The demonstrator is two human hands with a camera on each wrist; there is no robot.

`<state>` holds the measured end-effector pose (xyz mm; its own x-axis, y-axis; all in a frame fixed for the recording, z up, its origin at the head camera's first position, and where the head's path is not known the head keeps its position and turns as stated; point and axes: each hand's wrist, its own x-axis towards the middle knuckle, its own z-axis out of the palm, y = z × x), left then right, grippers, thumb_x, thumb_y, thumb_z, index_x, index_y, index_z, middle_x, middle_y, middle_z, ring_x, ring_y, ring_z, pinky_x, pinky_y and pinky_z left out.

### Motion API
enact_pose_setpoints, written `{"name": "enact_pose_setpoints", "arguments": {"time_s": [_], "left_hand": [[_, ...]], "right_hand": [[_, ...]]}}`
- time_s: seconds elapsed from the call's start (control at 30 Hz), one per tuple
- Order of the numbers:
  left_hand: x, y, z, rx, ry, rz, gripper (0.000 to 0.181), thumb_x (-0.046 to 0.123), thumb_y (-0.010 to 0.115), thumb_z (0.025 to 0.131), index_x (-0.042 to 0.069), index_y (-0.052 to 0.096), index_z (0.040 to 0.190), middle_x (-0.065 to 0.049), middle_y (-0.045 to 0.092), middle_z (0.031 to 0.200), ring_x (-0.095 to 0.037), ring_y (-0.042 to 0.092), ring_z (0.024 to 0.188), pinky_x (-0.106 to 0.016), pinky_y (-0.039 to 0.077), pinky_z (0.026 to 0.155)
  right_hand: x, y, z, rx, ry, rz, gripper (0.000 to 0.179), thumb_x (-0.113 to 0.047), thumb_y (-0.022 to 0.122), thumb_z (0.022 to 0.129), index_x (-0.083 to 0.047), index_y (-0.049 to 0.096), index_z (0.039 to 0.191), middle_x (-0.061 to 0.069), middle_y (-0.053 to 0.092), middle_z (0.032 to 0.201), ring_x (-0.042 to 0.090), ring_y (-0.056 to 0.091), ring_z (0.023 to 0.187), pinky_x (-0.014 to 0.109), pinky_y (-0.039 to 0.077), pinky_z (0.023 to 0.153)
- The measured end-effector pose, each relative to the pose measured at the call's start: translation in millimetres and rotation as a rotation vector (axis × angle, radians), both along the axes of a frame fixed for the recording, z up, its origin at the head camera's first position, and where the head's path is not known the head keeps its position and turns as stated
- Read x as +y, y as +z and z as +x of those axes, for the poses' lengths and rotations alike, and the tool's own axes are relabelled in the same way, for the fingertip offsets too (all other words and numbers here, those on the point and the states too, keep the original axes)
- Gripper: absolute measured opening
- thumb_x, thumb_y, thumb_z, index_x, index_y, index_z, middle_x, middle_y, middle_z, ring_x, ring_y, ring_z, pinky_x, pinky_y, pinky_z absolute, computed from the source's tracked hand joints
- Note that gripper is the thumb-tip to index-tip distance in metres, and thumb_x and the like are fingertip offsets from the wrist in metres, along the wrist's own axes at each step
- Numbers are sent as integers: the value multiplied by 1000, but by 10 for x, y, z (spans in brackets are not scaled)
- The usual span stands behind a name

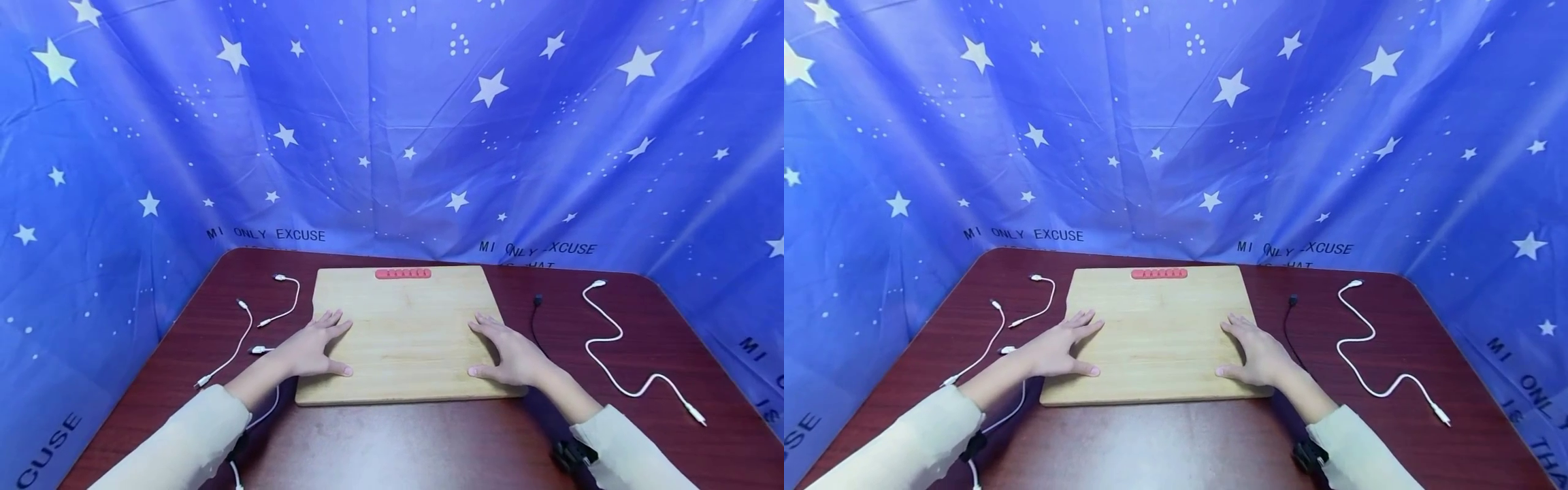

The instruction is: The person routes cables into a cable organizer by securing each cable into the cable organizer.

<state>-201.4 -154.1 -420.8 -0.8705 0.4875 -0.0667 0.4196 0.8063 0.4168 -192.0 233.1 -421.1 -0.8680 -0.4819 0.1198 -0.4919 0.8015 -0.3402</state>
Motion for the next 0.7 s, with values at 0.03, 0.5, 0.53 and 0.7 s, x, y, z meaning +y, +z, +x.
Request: {"name": "enact_pose_setpoints", "arguments": {"time_s": [0.03,0.5,0.53,0.7], "left_hand": [[5,3,-9,-7,-1,2,91,49,78,72,4,44,143,-24,30,155,-41,22,146,-57,22,120],[-152,22,-173,-19,-41,-17,93,51,79,70,5,45,142,-25,32,154,-46,24,144,-58,26,117],[-151,24,-183,-17,-51,-15,92,51,80,69,5,45,142,-26,32,153,-46,25,144,-58,26,117],[-132,47,-221,-2,-82,1,91,47,81,69,3,47,140,-27,34,152,-46,26,143,-58,26,118]], "right_hand": [[2,4,18,4,-7,3,79,-40,80,74,4,52,133,27,46,144,44,41,135,56,38,110],[-166,-17,100,17,-66,-3,79,-42,80,74,2,52,133,26,47,143,44,43,134,56,40,108],[-166,-21,112,17,-71,-5,79,-42,79,74,2,52,133,26,47,143,44,43,134,56,40,108],[-155,-40,162,36,-90,-11,79,-43,79,74,1,52,134,26,47,143,43,43,135,56,40,109]]}}
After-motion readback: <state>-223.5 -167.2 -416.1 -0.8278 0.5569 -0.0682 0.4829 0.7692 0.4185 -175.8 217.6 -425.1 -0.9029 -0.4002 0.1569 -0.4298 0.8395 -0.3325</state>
